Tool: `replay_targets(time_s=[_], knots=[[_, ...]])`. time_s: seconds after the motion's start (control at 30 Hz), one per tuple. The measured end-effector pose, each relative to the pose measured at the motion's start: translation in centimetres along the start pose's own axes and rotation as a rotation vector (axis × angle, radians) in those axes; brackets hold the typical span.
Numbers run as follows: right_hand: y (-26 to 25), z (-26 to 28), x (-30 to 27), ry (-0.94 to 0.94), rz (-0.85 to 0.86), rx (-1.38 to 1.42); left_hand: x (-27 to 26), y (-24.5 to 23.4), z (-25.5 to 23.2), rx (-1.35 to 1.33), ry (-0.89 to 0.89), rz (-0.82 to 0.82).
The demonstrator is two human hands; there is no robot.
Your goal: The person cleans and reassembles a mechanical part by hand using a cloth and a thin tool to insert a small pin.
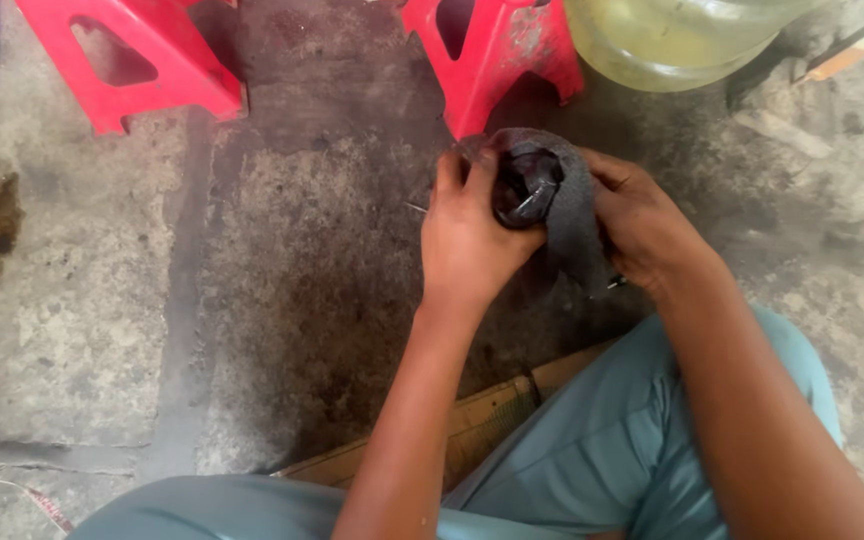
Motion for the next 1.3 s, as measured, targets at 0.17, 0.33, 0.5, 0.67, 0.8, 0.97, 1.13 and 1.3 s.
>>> replay_targets(time_s=[0.17,0.33,0.5,0.67,0.8,0.97,1.13,1.3], knots=[[0.0,0.4,-0.6,-0.064,0.015,-0.184,0.3,-0.1,0.2,0.019,0.015,0.032],[0.4,0.6,-1.5,-0.156,0.128,-0.134,-0.4,-0.1,-0.2,0.063,0.059,0.035],[0.6,0.3,-1.4,-0.135,0.081,-0.024,-1.0,-0.3,-1.0,0.042,0.134,-0.002],[-0.6,-0.8,-0.6,-0.137,0.075,0.057,-0.8,-0.5,-1.6,0.055,0.165,0.01],[-1.6,-1.9,-0.7,-0.057,0.105,0.217,-0.3,-1.7,-2.2,0.05,0.21,-0.008],[-0.6,-0.3,-1.9,-0.092,0.217,0.247,0.1,-2.9,-3.0,0.074,0.289,-0.07],[0.0,1.3,-3.1,0.022,0.063,0.184,-0.2,-2.3,-2.8,0.098,0.242,-0.067],[0.1,1.1,-2.6,-0.16,0.123,0.085,-0.5,-1.1,-2.6,0.169,0.247,-0.013]])
Point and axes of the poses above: each hand's wrist, its own x-axis towards the middle knuckle, its own y-axis out of the palm, z = x × y, the point moved 7 cm from there along x, towards the middle knuckle, and after that the axes turned 11 degrees about -z, right-handed, at the moved point
